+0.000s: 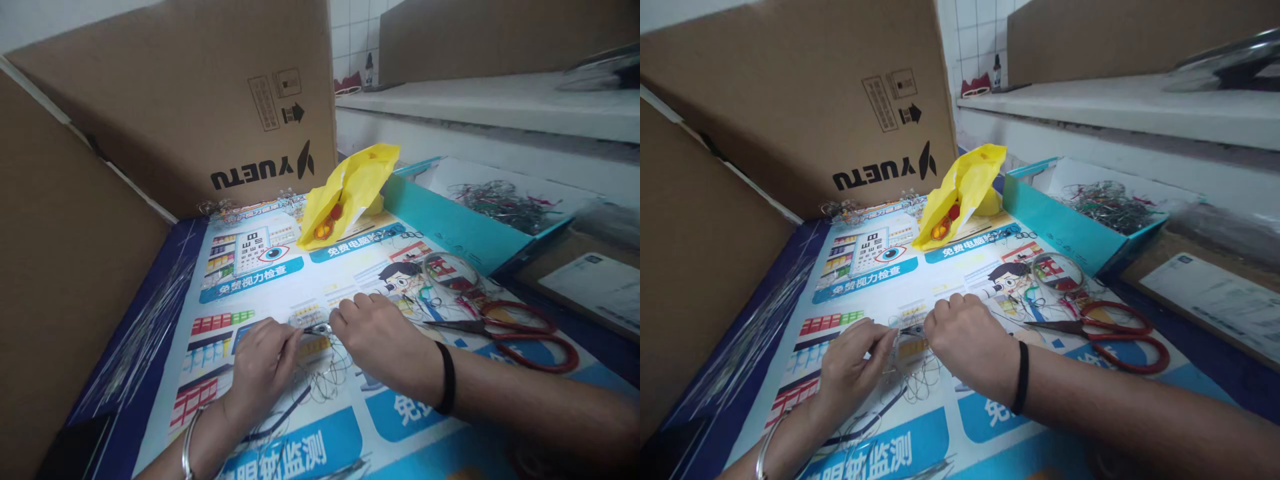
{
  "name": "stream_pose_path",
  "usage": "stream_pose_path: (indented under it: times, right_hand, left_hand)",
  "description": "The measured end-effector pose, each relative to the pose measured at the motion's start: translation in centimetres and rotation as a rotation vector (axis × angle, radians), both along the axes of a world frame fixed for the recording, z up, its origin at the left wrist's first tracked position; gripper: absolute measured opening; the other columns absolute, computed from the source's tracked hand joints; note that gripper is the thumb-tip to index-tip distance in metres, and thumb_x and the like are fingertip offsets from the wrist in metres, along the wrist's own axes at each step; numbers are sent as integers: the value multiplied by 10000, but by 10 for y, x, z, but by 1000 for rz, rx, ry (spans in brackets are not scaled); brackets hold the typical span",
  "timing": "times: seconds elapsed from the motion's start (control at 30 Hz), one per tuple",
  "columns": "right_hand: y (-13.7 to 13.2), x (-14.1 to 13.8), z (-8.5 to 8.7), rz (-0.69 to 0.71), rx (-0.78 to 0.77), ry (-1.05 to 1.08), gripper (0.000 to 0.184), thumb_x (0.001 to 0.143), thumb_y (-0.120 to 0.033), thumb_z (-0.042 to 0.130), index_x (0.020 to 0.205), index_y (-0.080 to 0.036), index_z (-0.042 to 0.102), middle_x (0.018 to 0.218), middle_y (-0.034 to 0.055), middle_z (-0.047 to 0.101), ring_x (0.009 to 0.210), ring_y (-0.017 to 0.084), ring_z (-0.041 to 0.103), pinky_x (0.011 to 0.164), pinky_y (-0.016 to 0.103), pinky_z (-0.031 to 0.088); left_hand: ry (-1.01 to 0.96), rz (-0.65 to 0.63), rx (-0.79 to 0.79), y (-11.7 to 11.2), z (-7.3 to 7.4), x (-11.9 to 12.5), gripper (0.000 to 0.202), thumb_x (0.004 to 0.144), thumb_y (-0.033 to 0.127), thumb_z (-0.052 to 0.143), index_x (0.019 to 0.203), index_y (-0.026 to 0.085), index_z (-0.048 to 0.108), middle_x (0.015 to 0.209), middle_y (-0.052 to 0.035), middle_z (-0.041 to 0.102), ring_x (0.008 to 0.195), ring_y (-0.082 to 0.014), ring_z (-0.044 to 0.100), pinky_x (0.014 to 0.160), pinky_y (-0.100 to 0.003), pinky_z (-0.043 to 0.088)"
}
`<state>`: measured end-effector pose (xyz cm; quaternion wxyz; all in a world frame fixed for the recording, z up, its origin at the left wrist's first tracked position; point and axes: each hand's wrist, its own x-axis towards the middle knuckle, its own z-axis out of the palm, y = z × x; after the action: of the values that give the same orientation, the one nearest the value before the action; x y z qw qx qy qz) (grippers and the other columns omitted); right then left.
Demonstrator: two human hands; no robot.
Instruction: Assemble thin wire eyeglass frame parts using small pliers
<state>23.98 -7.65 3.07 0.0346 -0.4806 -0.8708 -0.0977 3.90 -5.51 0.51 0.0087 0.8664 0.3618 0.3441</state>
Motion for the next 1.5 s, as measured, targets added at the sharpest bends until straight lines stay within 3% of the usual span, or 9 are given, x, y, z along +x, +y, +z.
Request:
stream_pose_path:
  times: [0.3, 0.63, 0.87, 1.5]
  right_hand:
    - [3, 2, -2, 18, -66, 21, 54, 798, -116, 517, 818, -147, 556, 764, 81, 594, 670, 201, 517, 539, 294, 265]
    - [7, 14, -3, -14, 58, 64, 95, 791, -93, 498, 770, -168, 553, 736, 56, 568, 683, 186, 459, 575, 303, 206]
    - [6, 15, 2, 23, 77, 81, 108, 780, -91, 505, 757, -183, 554, 716, 47, 559, 676, 197, 453, 585, 318, 186]
    - [3, 12, -4, 32, -17, 89, 49, 749, -114, 550, 766, -160, 556, 728, 63, 583, 648, 176, 483, 546, 292, 189]
  left_hand:
    - [5, -33, -17, 1, -2, -1, 124, 836, 126, 535, 716, 147, 557, 590, -12, 532, 570, -131, 462, 557, -259, 355]
    - [-69, -78, -124, 8, 2, -5, 103, 850, 124, 518, 762, 158, 558, 670, -21, 591, 635, -137, 503, 599, -262, 383]
    - [-56, -152, -60, 8, 3, -5, 80, 840, 103, 520, 813, 154, 574, 661, -28, 592, 631, -144, 489, 608, -277, 389]
    - [13, -111, 15, 1, 3, 0, 99, 840, 113, 514, 770, 160, 565, 618, -15, 575, 596, -139, 475, 574, -271, 383]
